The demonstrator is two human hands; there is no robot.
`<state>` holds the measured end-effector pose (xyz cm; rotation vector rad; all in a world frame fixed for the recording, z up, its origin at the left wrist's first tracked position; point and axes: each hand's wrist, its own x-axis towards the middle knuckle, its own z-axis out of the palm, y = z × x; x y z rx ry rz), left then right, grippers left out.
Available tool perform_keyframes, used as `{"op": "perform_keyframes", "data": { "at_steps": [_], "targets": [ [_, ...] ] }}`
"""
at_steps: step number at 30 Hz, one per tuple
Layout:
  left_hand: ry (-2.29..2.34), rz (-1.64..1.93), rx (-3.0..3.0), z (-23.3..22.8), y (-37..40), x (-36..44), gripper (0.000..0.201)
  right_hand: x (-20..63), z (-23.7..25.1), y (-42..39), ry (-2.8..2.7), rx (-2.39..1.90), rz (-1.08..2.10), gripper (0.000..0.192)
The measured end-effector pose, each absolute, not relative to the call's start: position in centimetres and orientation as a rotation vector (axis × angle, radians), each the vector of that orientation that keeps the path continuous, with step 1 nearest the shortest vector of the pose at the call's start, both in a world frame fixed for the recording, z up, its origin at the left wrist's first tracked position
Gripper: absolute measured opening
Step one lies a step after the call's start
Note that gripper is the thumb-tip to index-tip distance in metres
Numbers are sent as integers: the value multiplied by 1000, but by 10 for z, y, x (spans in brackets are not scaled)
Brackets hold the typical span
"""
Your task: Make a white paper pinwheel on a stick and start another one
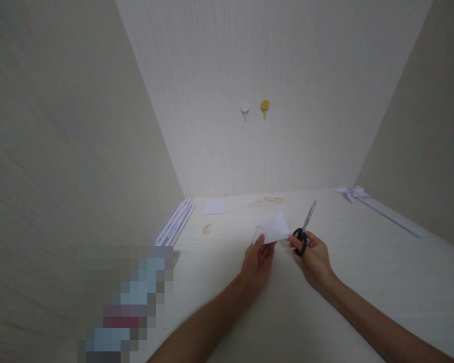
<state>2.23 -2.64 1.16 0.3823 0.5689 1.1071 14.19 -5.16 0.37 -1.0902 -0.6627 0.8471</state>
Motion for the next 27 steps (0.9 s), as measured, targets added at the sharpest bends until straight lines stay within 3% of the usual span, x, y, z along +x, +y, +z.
{"op": "perform_keyframes", "data": {
  "at_steps": [4, 18, 23, 27],
  "targets": [
    [495, 964, 488, 9, -39, 31, 17, 138, 3, -53, -632, -1007, 918, 25],
    [597, 1167, 690, 5, -32, 34, 5, 136, 1, -52, -702, -1082, 1003, 25],
    [386, 988, 871, 8, -35, 33, 39, 138, 2, -53, -666, -1066, 931, 27],
    [282, 927, 1016, 3, -40, 35, 45, 137, 4, -54, -656, -1043, 889, 29]
  ]
}}
